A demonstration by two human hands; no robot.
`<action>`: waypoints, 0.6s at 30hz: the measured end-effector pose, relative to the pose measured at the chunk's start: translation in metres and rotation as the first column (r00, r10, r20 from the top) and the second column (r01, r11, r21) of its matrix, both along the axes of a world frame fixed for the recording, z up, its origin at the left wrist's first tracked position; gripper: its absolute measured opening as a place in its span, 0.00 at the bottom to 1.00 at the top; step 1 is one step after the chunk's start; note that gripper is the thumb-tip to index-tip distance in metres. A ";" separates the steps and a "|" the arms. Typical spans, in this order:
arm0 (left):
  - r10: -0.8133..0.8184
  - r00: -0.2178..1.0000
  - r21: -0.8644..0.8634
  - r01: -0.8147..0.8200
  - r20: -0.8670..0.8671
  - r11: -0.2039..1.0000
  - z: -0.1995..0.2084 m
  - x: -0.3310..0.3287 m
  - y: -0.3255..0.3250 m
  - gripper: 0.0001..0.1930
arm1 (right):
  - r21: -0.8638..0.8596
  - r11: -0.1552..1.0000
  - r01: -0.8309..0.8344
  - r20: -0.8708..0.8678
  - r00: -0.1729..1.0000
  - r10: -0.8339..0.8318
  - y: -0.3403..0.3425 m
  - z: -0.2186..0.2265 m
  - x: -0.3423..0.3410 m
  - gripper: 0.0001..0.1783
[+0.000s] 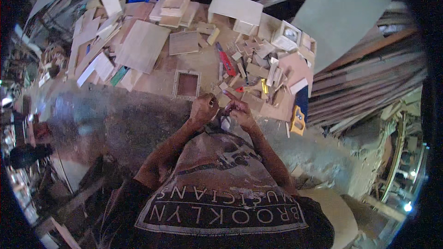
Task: Assembling and inspecting small wooden box components on a workshop workbench.
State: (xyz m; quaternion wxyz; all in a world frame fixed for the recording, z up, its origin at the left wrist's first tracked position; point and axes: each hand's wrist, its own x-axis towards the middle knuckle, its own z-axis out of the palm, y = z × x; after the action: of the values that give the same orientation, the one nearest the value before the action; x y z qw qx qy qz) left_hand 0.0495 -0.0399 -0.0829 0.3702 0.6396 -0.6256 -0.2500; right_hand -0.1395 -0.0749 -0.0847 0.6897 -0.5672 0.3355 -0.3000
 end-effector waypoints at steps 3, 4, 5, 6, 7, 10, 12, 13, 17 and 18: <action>-0.038 0.999 -0.012 0.038 -0.028 0.999 0.000 0.002 -0.005 0.06 | -0.015 0.998 0.066 -0.065 0.996 -0.067 0.005 0.006 0.005 0.08; -0.065 0.997 -0.042 0.064 -0.044 0.997 0.000 0.003 -0.007 0.06 | 0.034 0.996 0.086 -0.113 0.990 -0.081 0.006 0.000 0.005 0.08; -0.073 0.996 -0.047 0.071 -0.045 0.996 0.002 0.003 -0.008 0.06 | 0.084 0.991 0.106 -0.162 0.983 -0.092 0.006 0.001 0.006 0.08; -0.078 0.996 -0.034 0.077 -0.031 0.996 0.004 0.004 -0.009 0.06 | 0.079 0.991 0.111 -0.163 0.982 -0.098 0.006 0.002 0.007 0.08; -0.080 0.997 -0.022 0.080 -0.017 0.997 0.006 0.004 -0.010 0.06 | 0.029 0.995 0.094 -0.102 0.991 -0.091 0.005 0.003 0.009 0.08; -0.099 0.993 -0.070 0.095 -0.063 0.993 0.005 0.010 -0.013 0.07 | -0.214 0.977 0.022 -0.102 0.994 -0.044 -0.002 -0.001 0.013 0.07; -0.081 0.995 -0.072 0.077 -0.056 0.994 0.007 0.012 -0.016 0.07 | -0.387 0.921 -0.048 -0.169 0.985 -0.020 -0.004 0.004 0.017 0.06; -0.066 0.997 -0.069 0.063 -0.047 0.996 0.008 0.013 -0.016 0.07 | -0.443 0.895 -0.052 -0.194 0.980 -0.039 -0.004 0.007 0.019 0.06; -0.036 0.999 -0.093 0.034 -0.018 0.995 0.022 0.012 -0.021 0.06 | -0.574 0.812 -0.106 -0.384 0.911 -0.152 -0.007 -0.003 0.020 0.08; -0.036 0.999 -0.077 0.035 -0.018 0.996 0.020 0.014 -0.021 0.06 | -0.576 0.810 -0.111 -0.382 0.912 -0.147 -0.009 0.002 0.020 0.08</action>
State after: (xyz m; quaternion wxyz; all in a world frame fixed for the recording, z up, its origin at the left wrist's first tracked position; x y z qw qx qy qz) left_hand 0.0637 -0.0614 -0.0626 0.3962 0.6112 -0.6423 -0.2385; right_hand -0.1191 -0.0839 -0.0830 0.3923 -0.7983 0.3687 -0.2699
